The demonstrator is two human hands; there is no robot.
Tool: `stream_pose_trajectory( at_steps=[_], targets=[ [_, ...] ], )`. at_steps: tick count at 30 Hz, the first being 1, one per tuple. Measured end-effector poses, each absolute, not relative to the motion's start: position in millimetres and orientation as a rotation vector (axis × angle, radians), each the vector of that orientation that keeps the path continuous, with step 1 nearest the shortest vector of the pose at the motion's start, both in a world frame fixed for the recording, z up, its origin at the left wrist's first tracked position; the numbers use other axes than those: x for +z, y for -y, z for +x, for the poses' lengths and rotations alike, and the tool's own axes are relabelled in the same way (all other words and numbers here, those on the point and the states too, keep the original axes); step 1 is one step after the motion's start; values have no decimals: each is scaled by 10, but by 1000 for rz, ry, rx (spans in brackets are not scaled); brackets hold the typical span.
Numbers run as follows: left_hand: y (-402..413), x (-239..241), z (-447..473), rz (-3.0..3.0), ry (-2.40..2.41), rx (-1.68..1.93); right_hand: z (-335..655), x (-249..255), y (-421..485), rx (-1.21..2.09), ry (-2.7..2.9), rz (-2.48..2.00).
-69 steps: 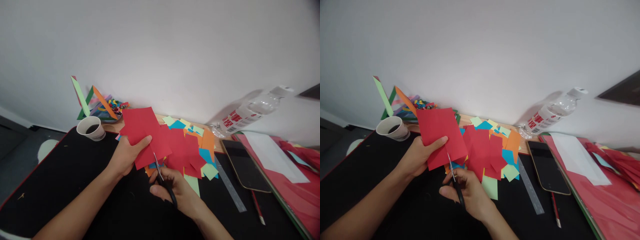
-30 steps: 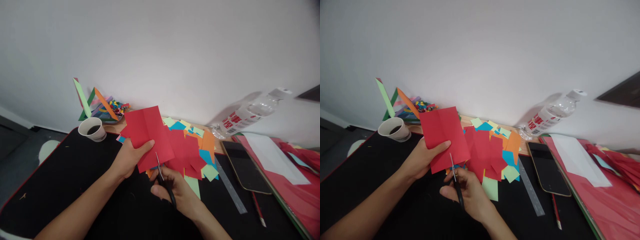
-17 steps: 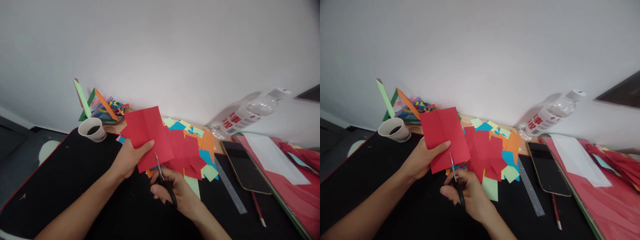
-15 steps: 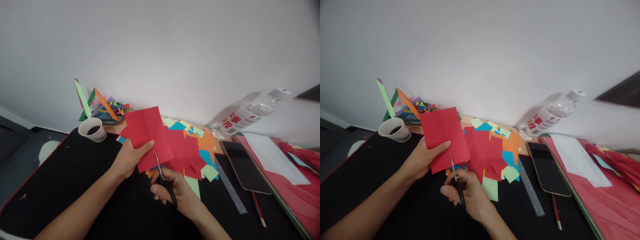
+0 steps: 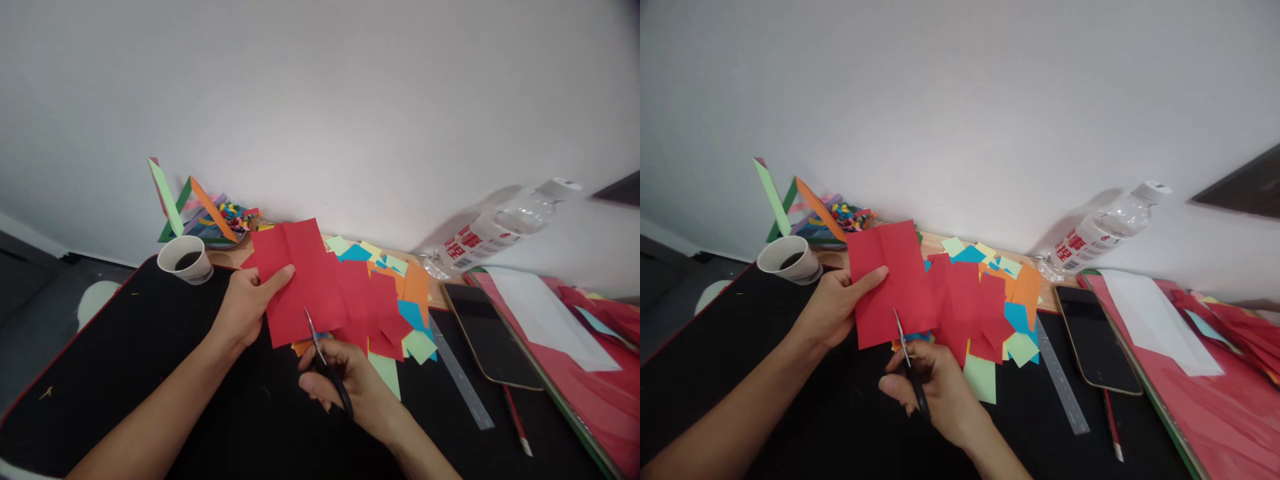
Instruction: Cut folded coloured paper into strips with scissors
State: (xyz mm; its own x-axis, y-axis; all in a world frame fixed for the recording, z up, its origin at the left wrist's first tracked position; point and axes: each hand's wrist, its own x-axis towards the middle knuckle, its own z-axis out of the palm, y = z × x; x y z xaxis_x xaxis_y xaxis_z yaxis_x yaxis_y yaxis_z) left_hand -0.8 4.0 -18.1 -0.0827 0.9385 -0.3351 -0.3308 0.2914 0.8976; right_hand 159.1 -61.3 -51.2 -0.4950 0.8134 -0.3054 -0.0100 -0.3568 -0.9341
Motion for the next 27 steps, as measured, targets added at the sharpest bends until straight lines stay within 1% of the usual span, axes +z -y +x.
stream_pose_trajectory(
  at_steps=[9, 27],
  targets=[
    [14, -181, 44, 742, -1216, 1180, 1607, -543, 622, 1850, 1258, -1061],
    [8, -197, 31, 752, -1181, 1163, 1580, -526, 623, 1879, 1260, -1018]
  ],
)
